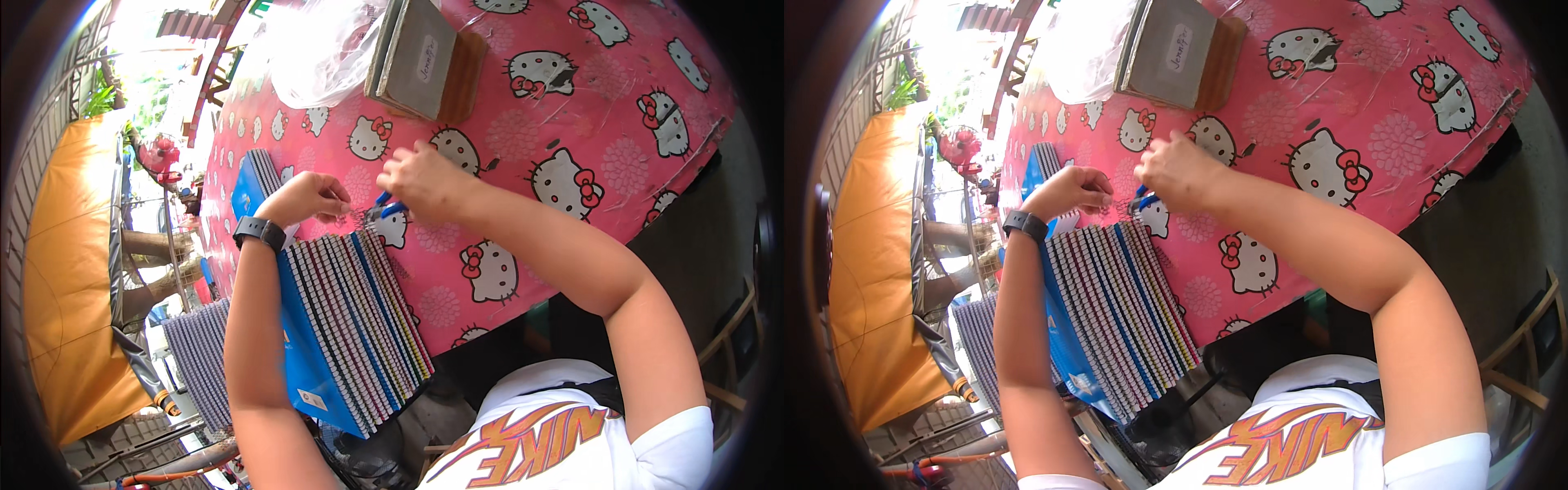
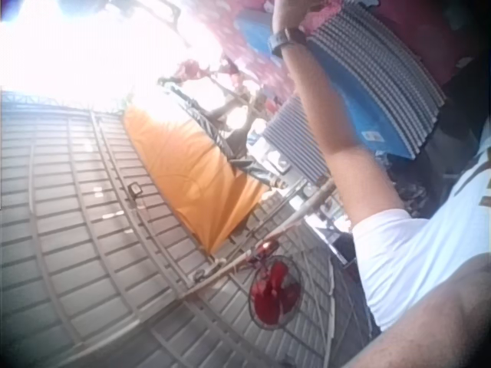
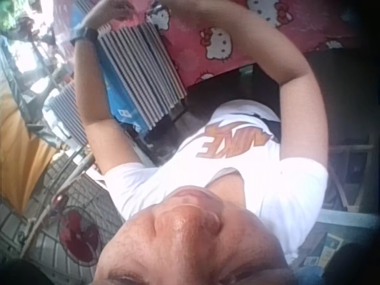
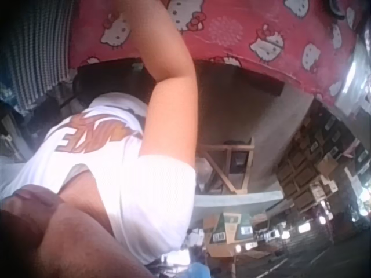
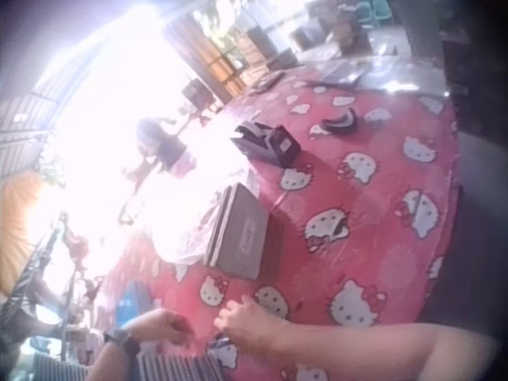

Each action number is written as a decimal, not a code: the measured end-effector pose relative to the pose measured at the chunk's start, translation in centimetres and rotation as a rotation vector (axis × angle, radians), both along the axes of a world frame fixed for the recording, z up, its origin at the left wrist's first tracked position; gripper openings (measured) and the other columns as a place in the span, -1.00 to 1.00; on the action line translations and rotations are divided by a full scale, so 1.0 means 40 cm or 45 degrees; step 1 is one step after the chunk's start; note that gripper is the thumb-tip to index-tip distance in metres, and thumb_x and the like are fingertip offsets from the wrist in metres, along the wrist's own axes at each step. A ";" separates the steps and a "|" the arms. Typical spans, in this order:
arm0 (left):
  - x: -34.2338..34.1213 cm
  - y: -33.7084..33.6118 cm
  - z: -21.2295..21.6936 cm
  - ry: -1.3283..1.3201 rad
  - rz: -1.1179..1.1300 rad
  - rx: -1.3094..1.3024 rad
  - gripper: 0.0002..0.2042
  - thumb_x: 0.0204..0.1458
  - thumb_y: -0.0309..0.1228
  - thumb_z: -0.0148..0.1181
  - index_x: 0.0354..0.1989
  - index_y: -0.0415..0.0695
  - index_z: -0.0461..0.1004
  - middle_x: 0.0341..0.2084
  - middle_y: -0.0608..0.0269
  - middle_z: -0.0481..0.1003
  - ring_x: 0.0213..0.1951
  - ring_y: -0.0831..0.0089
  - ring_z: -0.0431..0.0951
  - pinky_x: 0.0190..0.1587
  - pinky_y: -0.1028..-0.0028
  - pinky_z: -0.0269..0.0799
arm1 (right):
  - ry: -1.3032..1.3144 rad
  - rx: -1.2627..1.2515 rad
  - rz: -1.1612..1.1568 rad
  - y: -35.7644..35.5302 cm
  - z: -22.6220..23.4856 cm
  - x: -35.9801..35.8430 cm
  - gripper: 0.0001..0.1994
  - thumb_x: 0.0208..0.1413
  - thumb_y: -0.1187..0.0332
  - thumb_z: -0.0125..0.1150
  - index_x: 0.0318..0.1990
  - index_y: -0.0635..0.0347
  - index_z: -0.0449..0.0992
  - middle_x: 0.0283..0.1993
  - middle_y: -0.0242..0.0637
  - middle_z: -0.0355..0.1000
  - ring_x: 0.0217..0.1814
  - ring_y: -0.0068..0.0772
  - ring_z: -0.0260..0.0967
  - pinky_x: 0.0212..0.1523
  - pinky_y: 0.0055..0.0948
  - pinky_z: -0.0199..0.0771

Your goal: The person uses a pair of snips to trim excess wire from the spiral bindings of several notebooks and then stacks them on a table.

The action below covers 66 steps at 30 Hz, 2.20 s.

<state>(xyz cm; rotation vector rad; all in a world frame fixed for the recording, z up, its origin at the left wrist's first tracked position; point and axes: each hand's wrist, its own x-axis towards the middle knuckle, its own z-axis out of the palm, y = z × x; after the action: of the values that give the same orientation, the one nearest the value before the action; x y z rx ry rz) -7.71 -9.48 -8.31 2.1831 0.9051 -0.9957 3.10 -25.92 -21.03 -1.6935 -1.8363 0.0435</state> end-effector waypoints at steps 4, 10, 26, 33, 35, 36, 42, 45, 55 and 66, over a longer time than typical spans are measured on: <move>-0.017 0.005 0.066 -0.335 0.141 0.159 -0.85 -0.04 -0.50 0.22 -0.30 -0.28 0.51 -0.52 0.29 0.53 -0.48 0.60 0.52 -0.38 0.59 0.46 | 0.040 -0.185 -0.135 0.009 0.006 0.040 -0.71 -0.21 0.35 0.28 -0.25 0.10 0.43 -0.25 -0.32 0.39 -0.07 -0.28 0.32 -0.06 -0.21 0.25; 0.057 -0.064 0.204 -0.724 0.027 0.481 -0.81 -0.01 -0.45 0.21 -0.25 -0.28 0.47 -0.46 0.30 0.50 -0.44 0.63 0.46 -0.40 0.61 0.38 | -0.035 -0.117 -0.304 0.010 -0.023 0.054 -0.78 -0.14 0.30 0.24 -0.28 0.08 0.47 -0.21 -0.30 0.41 0.00 -0.27 0.29 0.02 -0.10 0.19; 0.104 -0.240 0.119 -0.186 -0.613 0.767 -0.85 -0.04 -0.38 0.07 -0.41 -0.16 0.54 -0.51 0.01 0.49 -0.40 0.05 0.49 -0.29 0.25 0.42 | 0.308 -0.063 -0.301 0.009 -0.020 0.084 -0.86 -0.18 0.39 0.18 -0.40 0.13 0.54 -0.38 -0.23 0.48 -0.19 -0.22 0.42 -0.09 -0.24 0.29; -0.066 -0.375 -0.065 0.218 -0.942 0.797 -0.86 -0.04 -0.46 0.04 -0.30 -0.18 0.43 -0.35 0.17 0.47 -0.19 0.23 0.49 -0.17 0.30 0.46 | 0.376 -0.191 -0.283 0.012 0.010 0.064 -0.80 -0.24 0.39 0.24 -0.36 0.14 0.47 -0.34 -0.24 0.45 -0.17 -0.20 0.41 -0.14 -0.20 0.32; -0.089 -0.379 -0.117 0.238 -1.049 0.923 -0.89 -0.03 -0.47 0.02 -0.32 -0.15 0.43 -0.36 0.24 0.46 -0.21 0.32 0.48 -0.22 0.35 0.46 | 0.361 -0.203 -0.287 0.016 0.013 0.064 -0.80 -0.24 0.39 0.24 -0.36 0.14 0.47 -0.34 -0.24 0.45 -0.17 -0.21 0.41 -0.13 -0.20 0.32; -0.095 -0.378 -0.139 0.253 -1.114 0.960 -0.89 -0.03 -0.46 0.02 -0.33 -0.14 0.43 -0.36 0.25 0.46 -0.23 0.34 0.47 -0.23 0.39 0.46 | 0.349 -0.228 -0.296 0.019 0.011 0.064 -0.79 -0.24 0.38 0.24 -0.36 0.13 0.46 -0.33 -0.24 0.45 -0.16 -0.22 0.41 -0.13 -0.20 0.31; -0.042 -0.395 -0.169 0.390 -1.486 0.830 -0.91 -0.16 -0.46 0.12 -0.57 -0.14 0.55 -0.54 0.26 0.49 -0.38 0.41 0.50 -0.46 0.50 0.45 | 0.318 -0.224 -0.288 0.018 0.005 0.070 -0.85 -0.13 0.34 0.16 -0.36 0.12 0.53 -0.35 -0.26 0.50 -0.17 -0.29 0.43 -0.15 -0.24 0.31; -0.048 -0.390 -0.164 0.380 -1.454 0.757 -0.90 -0.12 -0.44 0.11 -0.54 -0.03 0.58 -0.55 0.37 0.53 -0.40 0.39 0.55 -0.44 0.47 0.43 | 0.308 -0.209 -0.291 0.013 0.009 0.066 -0.84 -0.13 0.35 0.16 -0.35 0.13 0.53 -0.34 -0.25 0.50 -0.17 -0.29 0.43 -0.15 -0.25 0.30; 0.114 -0.293 0.062 0.356 -0.782 0.893 -0.76 -0.14 -0.24 0.09 -0.50 -0.17 0.55 -0.57 0.06 0.52 -0.43 0.15 0.57 -0.34 0.24 0.50 | 0.413 -0.329 -0.260 0.012 0.019 0.081 -0.82 -0.14 0.38 0.15 -0.33 0.14 0.54 -0.33 -0.26 0.50 -0.14 -0.28 0.42 -0.11 -0.24 0.27; 0.150 0.071 0.082 0.008 -0.674 0.877 -0.64 0.01 -0.06 0.13 -0.18 -0.08 0.53 -0.34 0.08 0.54 -0.27 0.28 0.57 -0.21 0.36 0.46 | 0.282 -0.383 0.057 0.007 0.040 0.071 -0.82 -0.16 0.44 0.21 -0.32 0.13 0.49 -0.30 -0.23 0.46 -0.11 -0.20 0.41 -0.08 -0.19 0.33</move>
<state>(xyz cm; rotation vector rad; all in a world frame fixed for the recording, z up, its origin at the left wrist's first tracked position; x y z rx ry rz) -1.70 -6.62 -5.02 3.1166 0.7537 -1.0157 5.92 -25.64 -19.42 -1.7648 -1.7653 0.5284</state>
